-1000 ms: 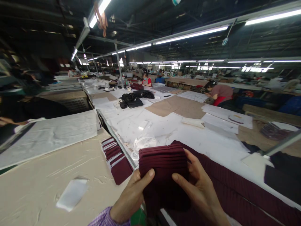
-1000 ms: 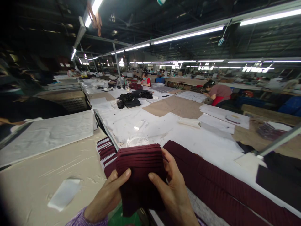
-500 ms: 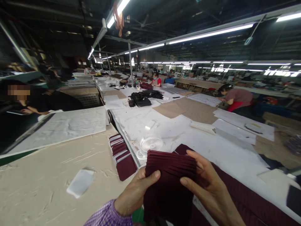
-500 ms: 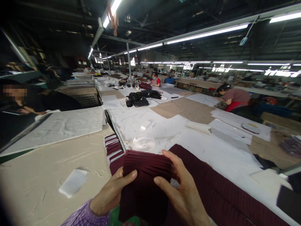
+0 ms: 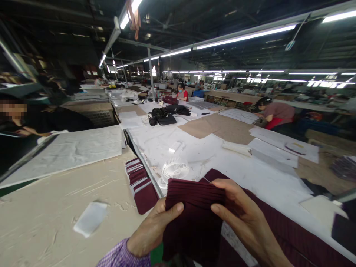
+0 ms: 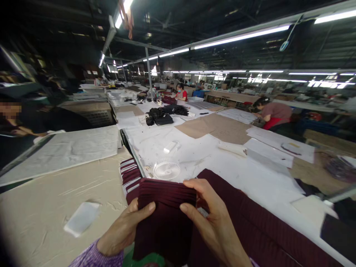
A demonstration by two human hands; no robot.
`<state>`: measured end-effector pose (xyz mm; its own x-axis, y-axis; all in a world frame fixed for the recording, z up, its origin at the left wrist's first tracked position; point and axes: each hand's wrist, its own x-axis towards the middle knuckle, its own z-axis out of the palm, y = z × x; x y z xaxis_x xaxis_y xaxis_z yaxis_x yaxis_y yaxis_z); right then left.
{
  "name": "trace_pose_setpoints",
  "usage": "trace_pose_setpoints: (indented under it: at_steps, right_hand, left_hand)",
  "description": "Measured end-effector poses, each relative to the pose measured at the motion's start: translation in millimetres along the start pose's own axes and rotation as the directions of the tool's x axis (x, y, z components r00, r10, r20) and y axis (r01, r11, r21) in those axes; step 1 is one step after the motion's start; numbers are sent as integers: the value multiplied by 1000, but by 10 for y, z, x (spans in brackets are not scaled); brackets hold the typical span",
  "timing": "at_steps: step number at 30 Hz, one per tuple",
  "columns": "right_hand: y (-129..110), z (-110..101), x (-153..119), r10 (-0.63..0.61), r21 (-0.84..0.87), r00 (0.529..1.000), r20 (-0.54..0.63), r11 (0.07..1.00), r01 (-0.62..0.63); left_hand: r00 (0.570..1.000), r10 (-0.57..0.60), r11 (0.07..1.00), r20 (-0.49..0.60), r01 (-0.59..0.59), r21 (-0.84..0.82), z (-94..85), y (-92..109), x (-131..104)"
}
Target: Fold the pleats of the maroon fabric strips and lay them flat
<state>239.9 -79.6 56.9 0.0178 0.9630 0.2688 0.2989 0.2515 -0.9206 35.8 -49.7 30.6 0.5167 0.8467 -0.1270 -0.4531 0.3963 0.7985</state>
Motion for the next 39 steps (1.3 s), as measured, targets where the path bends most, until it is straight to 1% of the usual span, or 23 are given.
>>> trace_pose_setpoints:
  at_steps: [2,7,8,11,13,14,16,18,22,26,28,30,32,34,36,39]
  right_hand:
    - [10,-15,9,-4,6,1000,9,1000,4]
    - [-2,-40,36,75,81,997,3,994,-75]
    - [-7,-38,35,86,112,996,16,990,-87]
    - [-21,0,17,114,194,987,112,972,-134]
    - [-25,54,-5,120,215,980,161,964,-154]
    - [-24,87,-18,123,219,979,165,963,-158]
    - [-19,155,-42,142,228,979,143,958,-172]
    - [-11,212,-65,188,251,975,121,944,-214]
    - [-8,257,-94,272,297,959,80,912,-283]
    - [-24,246,-99,277,292,959,53,914,-280]
    - [-34,235,-98,272,270,961,51,923,-275]
    - [-44,226,-99,264,237,963,51,934,-268]
    - [-54,221,-100,254,204,966,56,944,-260]
    - [-68,222,-102,241,182,968,69,951,-249]
    - [-82,226,-101,226,165,971,80,957,-237]
    - [-95,226,-96,206,150,974,98,964,-219]
  left_hand:
    - [1000,4,1000,0,-4,15,-2,3,2]
    - [1000,7,998,3,-7,57,-23,8,12]
    - [1000,4,998,-1,-4,63,-26,6,15]
    - [999,7,998,-49,-4,63,-17,-5,27]
    - [996,23,999,-88,-19,44,3,-11,36]
    - [994,29,999,-103,-26,31,17,-11,41]
    - [992,35,999,-119,-35,7,46,-6,48]
    - [993,40,999,-114,-40,-3,74,6,55]
    - [994,61,998,-93,-61,9,110,34,58]
    - [997,67,997,-46,-65,29,111,29,34]
    - [996,72,997,-43,-71,24,95,13,21]
    - [993,92,995,-76,-94,-23,73,5,17]
    - [990,104,986,-96,-115,-117,54,25,28]
    - [994,86,969,-63,-99,-228,43,75,47]
    - [999,40,949,-2,-39,-312,39,136,64]
    - [999,-17,926,36,29,-375,30,193,69]
